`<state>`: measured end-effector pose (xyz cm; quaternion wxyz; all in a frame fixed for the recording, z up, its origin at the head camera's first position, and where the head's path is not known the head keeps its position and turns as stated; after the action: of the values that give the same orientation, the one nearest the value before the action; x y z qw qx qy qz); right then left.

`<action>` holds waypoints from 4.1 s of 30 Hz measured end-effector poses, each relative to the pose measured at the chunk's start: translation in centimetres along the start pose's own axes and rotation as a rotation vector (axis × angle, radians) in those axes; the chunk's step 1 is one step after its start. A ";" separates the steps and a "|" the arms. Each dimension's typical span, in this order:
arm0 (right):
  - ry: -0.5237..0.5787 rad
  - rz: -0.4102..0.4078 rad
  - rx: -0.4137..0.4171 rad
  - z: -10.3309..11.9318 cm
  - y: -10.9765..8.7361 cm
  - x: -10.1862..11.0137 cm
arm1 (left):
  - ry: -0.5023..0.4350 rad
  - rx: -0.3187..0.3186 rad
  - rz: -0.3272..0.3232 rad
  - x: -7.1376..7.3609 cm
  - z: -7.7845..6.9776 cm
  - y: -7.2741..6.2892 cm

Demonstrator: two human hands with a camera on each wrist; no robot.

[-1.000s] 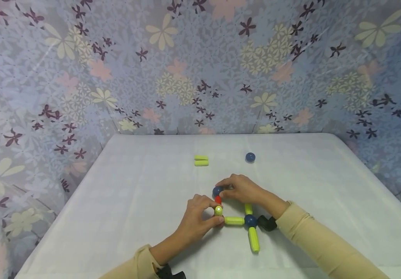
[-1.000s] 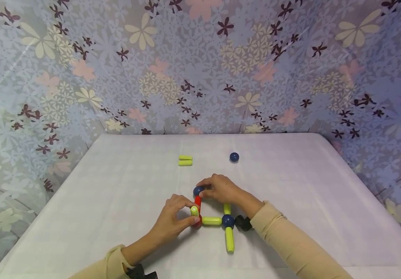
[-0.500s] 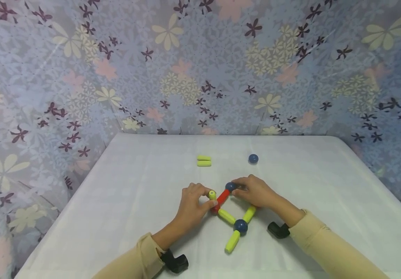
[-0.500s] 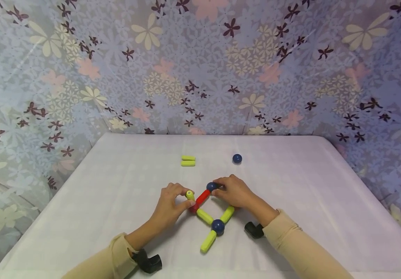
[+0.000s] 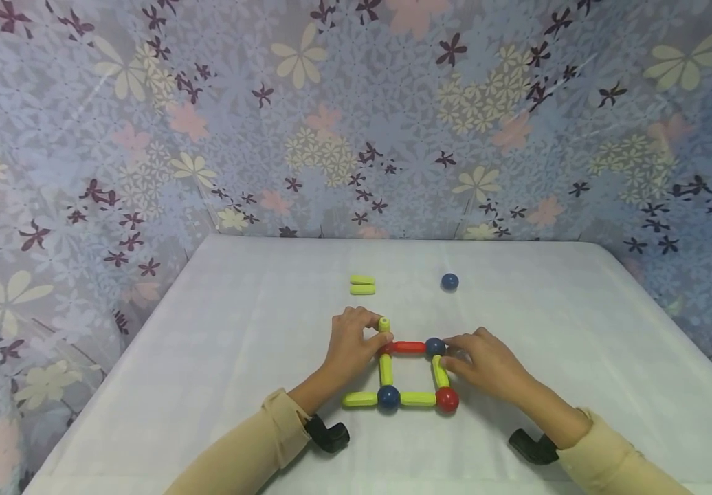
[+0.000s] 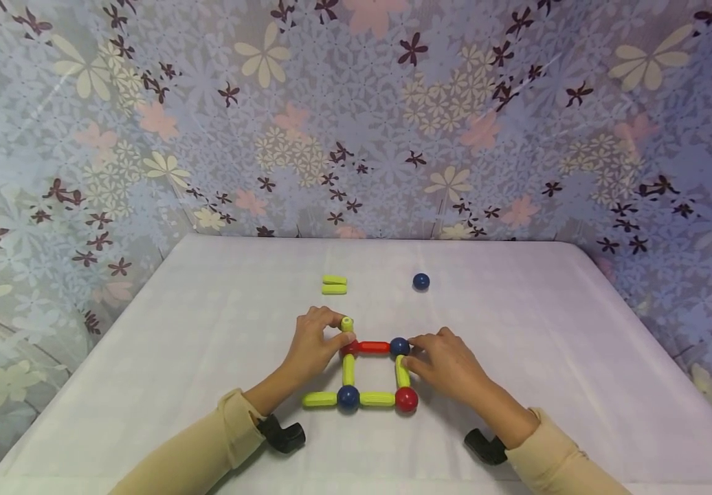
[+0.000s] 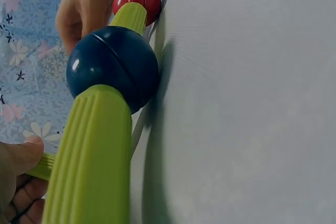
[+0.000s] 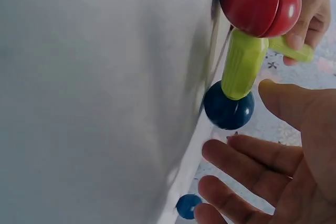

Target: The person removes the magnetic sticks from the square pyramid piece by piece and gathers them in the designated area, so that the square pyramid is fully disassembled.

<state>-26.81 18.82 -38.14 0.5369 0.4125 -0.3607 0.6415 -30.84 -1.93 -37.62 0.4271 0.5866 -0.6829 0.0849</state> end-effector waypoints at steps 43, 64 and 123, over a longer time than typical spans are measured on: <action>0.078 0.101 0.148 2.3 3.9 -2.2 | -0.011 0.157 0.251 0.9 3.8 -1.2; 0.208 0.171 0.225 4.3 4.9 -2.9 | 0.026 0.138 0.261 0.5 4.3 -1.4; 0.179 0.186 0.211 4.3 5.2 -3.4 | 0.346 0.267 0.106 -2.1 7.8 8.2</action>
<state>-31.04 12.73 -39.62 0.4589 0.3728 -0.2788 0.7568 -41.95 -2.81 -40.72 0.4512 0.5781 -0.6120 0.2961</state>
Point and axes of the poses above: each hand's wrist, its own y-axis towards the middle knuckle, its own x-axis out of the back of the hand, z = x × y, the point moved 6 cm from there along y, towards the middle knuckle, and after that the axes turned 2 degrees about y, right-handed, at the moved point
